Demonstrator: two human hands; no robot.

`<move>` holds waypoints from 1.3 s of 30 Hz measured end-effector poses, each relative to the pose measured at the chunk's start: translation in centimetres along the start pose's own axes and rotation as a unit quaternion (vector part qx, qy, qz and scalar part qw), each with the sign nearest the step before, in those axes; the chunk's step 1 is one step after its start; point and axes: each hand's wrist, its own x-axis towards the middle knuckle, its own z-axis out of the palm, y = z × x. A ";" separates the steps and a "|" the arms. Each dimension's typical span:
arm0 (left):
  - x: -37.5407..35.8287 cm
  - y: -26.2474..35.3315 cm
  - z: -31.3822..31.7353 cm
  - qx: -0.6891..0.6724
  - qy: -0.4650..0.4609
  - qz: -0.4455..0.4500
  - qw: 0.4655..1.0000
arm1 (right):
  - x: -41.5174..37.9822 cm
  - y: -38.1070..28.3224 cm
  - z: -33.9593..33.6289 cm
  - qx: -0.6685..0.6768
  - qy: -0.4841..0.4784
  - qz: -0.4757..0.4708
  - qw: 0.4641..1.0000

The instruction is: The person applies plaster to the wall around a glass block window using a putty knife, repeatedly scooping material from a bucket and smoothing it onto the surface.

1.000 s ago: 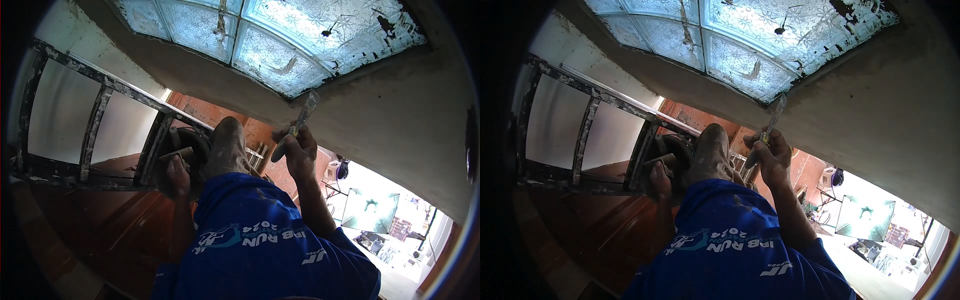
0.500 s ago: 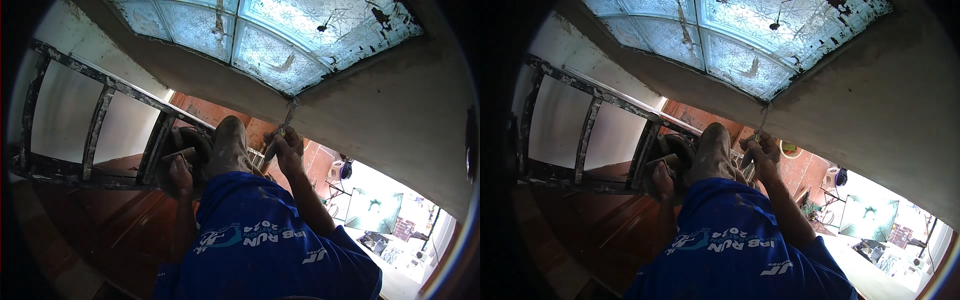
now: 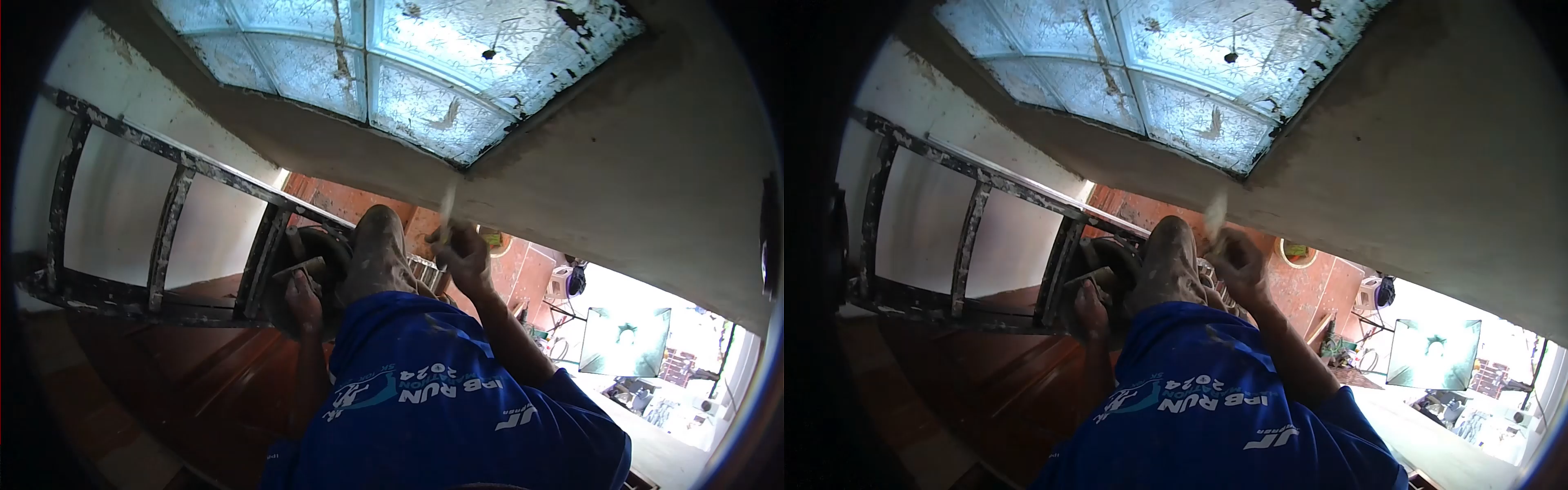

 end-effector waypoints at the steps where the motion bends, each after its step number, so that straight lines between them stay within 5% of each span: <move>1: 0.1 -0.1 -0.3 0.010 -0.005 0.017 1.000 | -0.1 0.4 0.2 -0.098 -0.036 -0.052 0.993; 2: 0.1 0.1 -0.5 0.020 -0.011 0.033 0.999 | -0.3 0.4 0.5 -0.196 -0.070 -0.102 0.973; 9: -2.1 5.7 -0.4 0.091 0.002 0.021 0.996 | 1.3 0.6 9.3 -0.104 -0.303 0.243 0.916; 12: -3.2 7.3 1.0 0.078 0.067 0.008 0.995 | 0.8 7.9 14.7 -0.202 -0.290 0.034 0.935; 15: -0.5 3.5 -0.4 -0.035 0.108 -0.047 0.992 | -0.4 4.1 13.1 -0.128 -0.391 0.137 0.901; 18: 0.9 0.9 -2.2 -0.054 0.144 -0.036 0.988 | -1.6 0.5 11.1 -0.127 -0.371 0.106 0.914; 21: 0.2 1.4 -3.1 -0.007 0.071 0.019 0.997 | 0.5 0.4 11.0 -0.069 -0.328 0.086 0.938; 24: -0.9 2.8 -3.0 -0.002 0.031 0.051 0.998 | 3.1 1.8 11.5 -0.097 -0.333 -0.132 0.929; 27: -1.1 3.5 -3.4 -0.004 0.008 0.101 0.995 | 3.3 0.4 11.6 -0.109 -0.462 0.079 0.876; 33: 0.7 1.8 -6.4 -0.047 0.070 0.145 0.986 | 1.1 1.0 14.4 -0.148 -0.359 -0.138 0.911; 36: 0.6 1.0 -8.7 -0.086 0.056 0.151 0.983 | 2.2 -0.7 12.8 -0.173 -0.317 -0.105 0.927; 37: 0.7 -0.4 -8.9 -0.115 0.098 0.147 0.977 | 1.9 -2.3 12.7 -0.232 -0.288 -0.148 0.917; 39: 0.7 -2.0 -8.6 -0.118 0.186 0.170 0.960 | 2.9 -3.7 12.6 -0.132 -0.352 -0.122 0.919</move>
